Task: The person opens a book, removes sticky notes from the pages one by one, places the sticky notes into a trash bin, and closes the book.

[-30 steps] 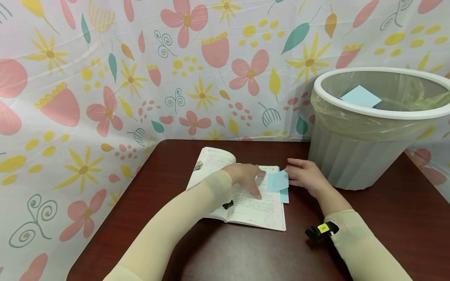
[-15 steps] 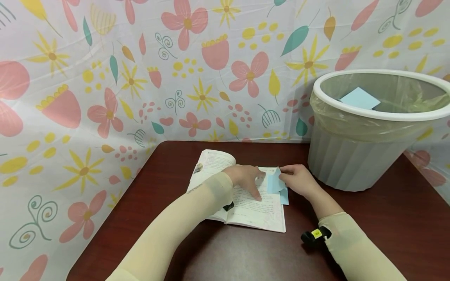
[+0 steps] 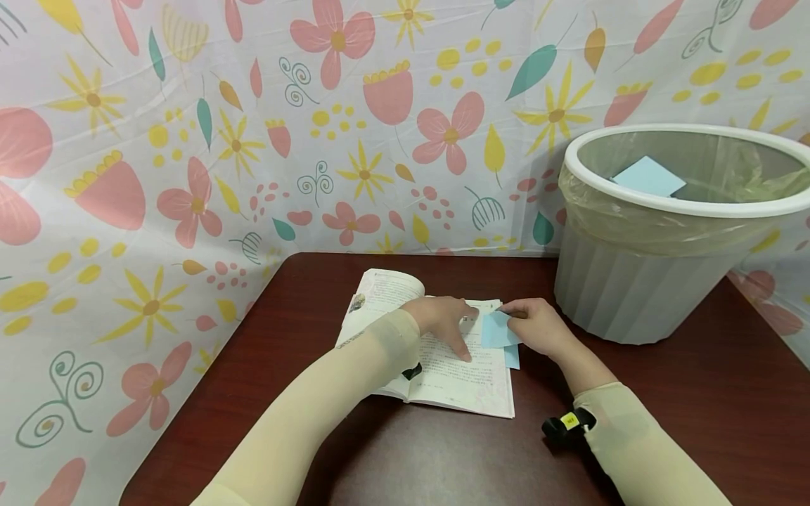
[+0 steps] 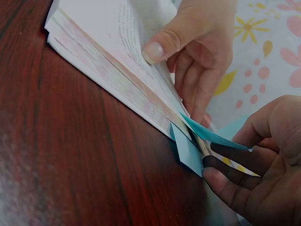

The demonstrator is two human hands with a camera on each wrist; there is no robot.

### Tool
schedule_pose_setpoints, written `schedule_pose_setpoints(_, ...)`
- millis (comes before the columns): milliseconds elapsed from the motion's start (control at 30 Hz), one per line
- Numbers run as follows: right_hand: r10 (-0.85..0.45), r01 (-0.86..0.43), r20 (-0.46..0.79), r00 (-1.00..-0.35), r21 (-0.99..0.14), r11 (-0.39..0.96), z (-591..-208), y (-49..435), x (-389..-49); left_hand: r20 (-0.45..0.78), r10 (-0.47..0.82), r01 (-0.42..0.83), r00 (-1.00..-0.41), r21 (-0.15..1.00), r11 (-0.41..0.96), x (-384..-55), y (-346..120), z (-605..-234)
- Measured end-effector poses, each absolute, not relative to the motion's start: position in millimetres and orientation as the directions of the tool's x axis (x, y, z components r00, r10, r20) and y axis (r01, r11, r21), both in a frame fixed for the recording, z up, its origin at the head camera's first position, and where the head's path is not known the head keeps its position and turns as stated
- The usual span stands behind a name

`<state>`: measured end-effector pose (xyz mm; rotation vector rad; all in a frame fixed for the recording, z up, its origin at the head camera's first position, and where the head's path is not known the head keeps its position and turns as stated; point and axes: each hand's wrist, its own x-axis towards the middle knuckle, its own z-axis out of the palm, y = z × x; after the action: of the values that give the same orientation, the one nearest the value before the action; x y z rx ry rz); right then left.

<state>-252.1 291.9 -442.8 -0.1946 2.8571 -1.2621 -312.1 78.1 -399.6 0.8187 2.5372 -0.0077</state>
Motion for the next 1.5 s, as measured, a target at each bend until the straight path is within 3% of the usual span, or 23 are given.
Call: schedule_pose_setpoints(1500,-0.138,-0.195,0.138,-0.981,-0.712,0.675,-435.2,289.6,-245.0,-0.446,0.555,0.57,-0.702,0.116,0.814,-312.0,78.8,-399.8)
